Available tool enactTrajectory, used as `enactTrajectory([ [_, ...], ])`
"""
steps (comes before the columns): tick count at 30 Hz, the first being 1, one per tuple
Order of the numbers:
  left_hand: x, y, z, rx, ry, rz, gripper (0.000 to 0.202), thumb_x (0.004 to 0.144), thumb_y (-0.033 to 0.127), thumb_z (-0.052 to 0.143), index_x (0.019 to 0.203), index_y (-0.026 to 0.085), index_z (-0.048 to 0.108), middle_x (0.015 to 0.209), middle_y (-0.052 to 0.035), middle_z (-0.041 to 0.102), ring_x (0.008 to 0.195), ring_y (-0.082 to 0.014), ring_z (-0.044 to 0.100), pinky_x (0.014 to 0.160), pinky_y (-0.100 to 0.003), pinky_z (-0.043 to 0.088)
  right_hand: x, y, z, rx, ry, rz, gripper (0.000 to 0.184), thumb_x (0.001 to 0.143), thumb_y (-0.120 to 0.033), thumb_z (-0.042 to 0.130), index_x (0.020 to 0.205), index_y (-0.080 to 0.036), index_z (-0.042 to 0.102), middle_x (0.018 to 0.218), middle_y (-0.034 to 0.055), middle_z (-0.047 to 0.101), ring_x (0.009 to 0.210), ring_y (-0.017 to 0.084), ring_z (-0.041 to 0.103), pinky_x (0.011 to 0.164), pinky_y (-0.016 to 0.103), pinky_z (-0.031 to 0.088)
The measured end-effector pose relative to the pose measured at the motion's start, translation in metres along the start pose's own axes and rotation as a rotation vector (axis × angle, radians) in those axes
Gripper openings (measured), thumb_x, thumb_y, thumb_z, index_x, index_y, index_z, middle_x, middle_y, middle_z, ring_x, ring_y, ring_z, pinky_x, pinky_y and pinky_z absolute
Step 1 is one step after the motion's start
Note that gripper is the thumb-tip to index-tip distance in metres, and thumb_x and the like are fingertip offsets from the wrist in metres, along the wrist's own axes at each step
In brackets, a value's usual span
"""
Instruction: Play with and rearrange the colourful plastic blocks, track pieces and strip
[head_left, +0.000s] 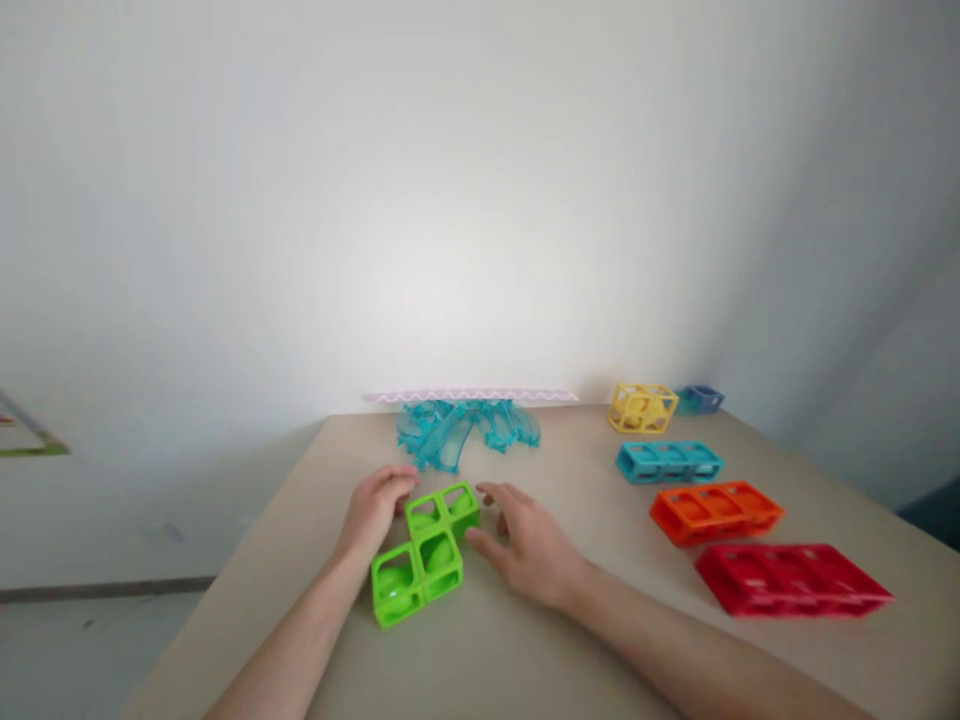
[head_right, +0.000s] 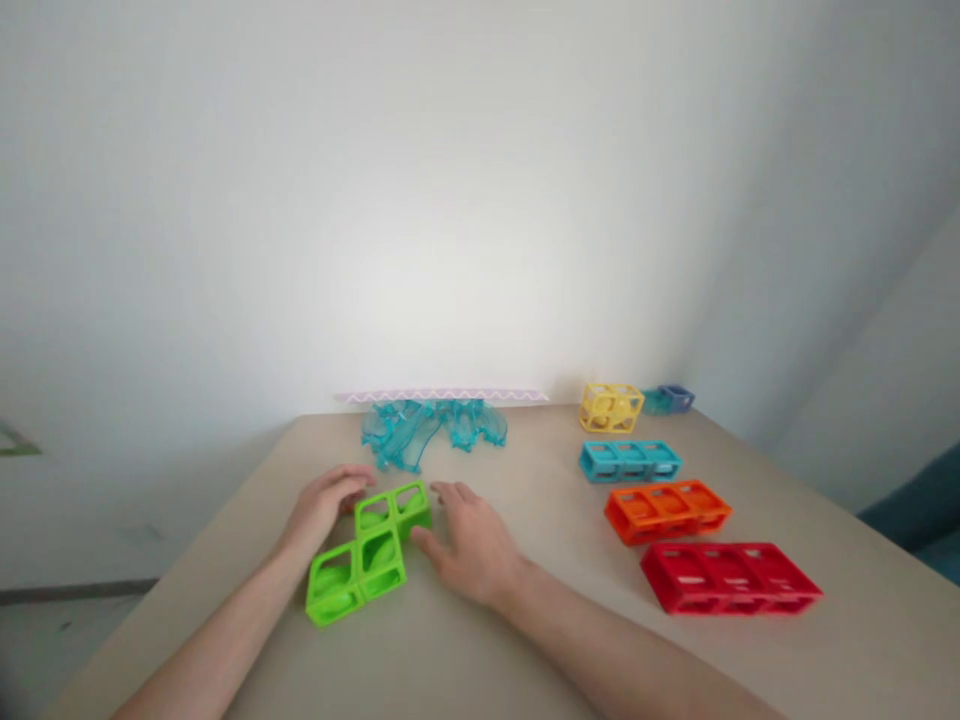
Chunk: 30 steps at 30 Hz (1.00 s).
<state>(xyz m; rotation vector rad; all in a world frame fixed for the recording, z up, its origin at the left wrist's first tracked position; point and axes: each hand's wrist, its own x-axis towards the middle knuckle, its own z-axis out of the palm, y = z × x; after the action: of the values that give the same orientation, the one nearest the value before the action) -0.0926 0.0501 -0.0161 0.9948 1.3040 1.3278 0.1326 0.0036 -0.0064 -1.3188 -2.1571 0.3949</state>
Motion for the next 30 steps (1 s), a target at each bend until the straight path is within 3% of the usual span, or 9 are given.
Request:
enactTrajectory([
  [3,-0.013,-0.002,0.014,0.100,-0.374,0.056,0.032,0.069,0.031,0.068,0.098,0.018,0.072,0.099,-0.0067,0.073,0.093,-0.0240,0.065,0.083,-0.032,0.047,0.005,0.003,0.024,0.078,-0.002,-0.028,0.026,0.085,-0.017,0.055,0.109,-0.017,0.062,0.099,0.0088,0.066,0.089,0.020,0.060,0.079,0.030,0.046],
  [6,-0.023,0.001,0.022,0.230,-0.501,0.123,0.032,0.075,0.030,0.065,0.104,0.019,0.070,0.107,-0.0067,0.071,0.103,-0.0250,0.063,0.090,-0.033,0.044,0.017,0.016,0.025,0.143,0.027,0.030,0.019,0.081,-0.008,0.052,0.092,-0.017,0.065,0.084,0.0050,0.065,0.077,0.017,0.059,0.073,0.028,0.045],
  [9,-0.023,-0.001,0.022,0.378,-0.463,0.205,0.025,0.081,0.035,0.061,0.098,0.017,0.068,0.099,-0.0077,0.071,0.095,-0.0244,0.064,0.085,-0.033,0.045,0.020,0.024,0.020,0.233,0.105,0.098,0.011,0.077,-0.008,0.055,0.077,-0.017,0.062,0.084,0.0042,0.064,0.072,0.015,0.058,0.067,0.026,0.044],
  [12,-0.020,-0.006,0.021,0.517,-0.408,0.330,0.025,0.084,0.041,0.059,0.088,0.017,0.064,0.092,-0.0068,0.068,0.087,-0.0225,0.062,0.080,-0.032,0.045,0.018,0.025,0.016,0.368,0.151,0.112,0.009,0.074,-0.011,0.059,0.069,-0.017,0.055,0.110,0.0076,0.061,0.072,0.013,0.058,0.066,0.027,0.045],
  [14,-0.019,-0.007,0.021,0.564,-0.407,0.356,0.028,0.085,0.044,0.057,0.081,0.017,0.061,0.088,-0.0057,0.066,0.082,-0.0208,0.061,0.076,-0.030,0.045,0.015,0.024,0.013,0.527,0.110,0.110,0.010,0.074,-0.014,0.060,0.069,-0.017,0.053,0.118,0.0083,0.059,0.076,0.014,0.060,0.066,0.027,0.046],
  [18,-0.019,-0.006,0.020,0.521,-0.414,0.311,0.034,0.088,0.048,0.051,0.075,0.017,0.056,0.077,-0.0017,0.061,0.074,-0.0174,0.057,0.069,-0.027,0.042,0.014,0.021,0.004,0.927,-0.061,0.037,0.014,0.081,-0.029,0.062,0.077,-0.017,0.056,0.108,0.0085,0.064,0.092,0.020,0.062,0.079,0.032,0.049],
  [20,-0.019,-0.005,0.020,0.480,-0.428,0.295,0.035,0.089,0.049,0.049,0.077,0.017,0.057,0.073,0.0000,0.058,0.071,-0.0163,0.054,0.066,-0.026,0.041,0.015,0.020,0.003,0.985,-0.063,0.022,0.023,0.083,-0.036,0.063,0.074,-0.017,0.055,0.102,0.0081,0.065,0.091,0.020,0.062,0.080,0.033,0.047],
  [25,-0.020,-0.008,0.020,0.439,-0.422,0.267,0.037,0.089,0.051,0.049,0.078,0.017,0.059,0.071,0.0003,0.057,0.070,-0.0161,0.054,0.064,-0.025,0.041,0.020,0.025,0.014,0.766,0.162,0.128,0.035,0.079,-0.045,0.067,0.062,-0.019,0.051,0.079,0.0029,0.061,0.077,0.018,0.057,0.072,0.031,0.044],
  [30,-0.015,-0.016,0.022,0.337,-0.202,0.255,0.038,0.084,0.052,0.057,0.070,0.018,0.056,0.065,0.0010,0.057,0.064,-0.0153,0.055,0.060,-0.024,0.041,0.024,0.034,0.015,0.474,0.428,0.284,0.038,0.077,-0.045,0.068,0.057,-0.020,0.047,0.073,0.0011,0.053,0.072,0.019,0.054,0.072,0.033,0.044],
])
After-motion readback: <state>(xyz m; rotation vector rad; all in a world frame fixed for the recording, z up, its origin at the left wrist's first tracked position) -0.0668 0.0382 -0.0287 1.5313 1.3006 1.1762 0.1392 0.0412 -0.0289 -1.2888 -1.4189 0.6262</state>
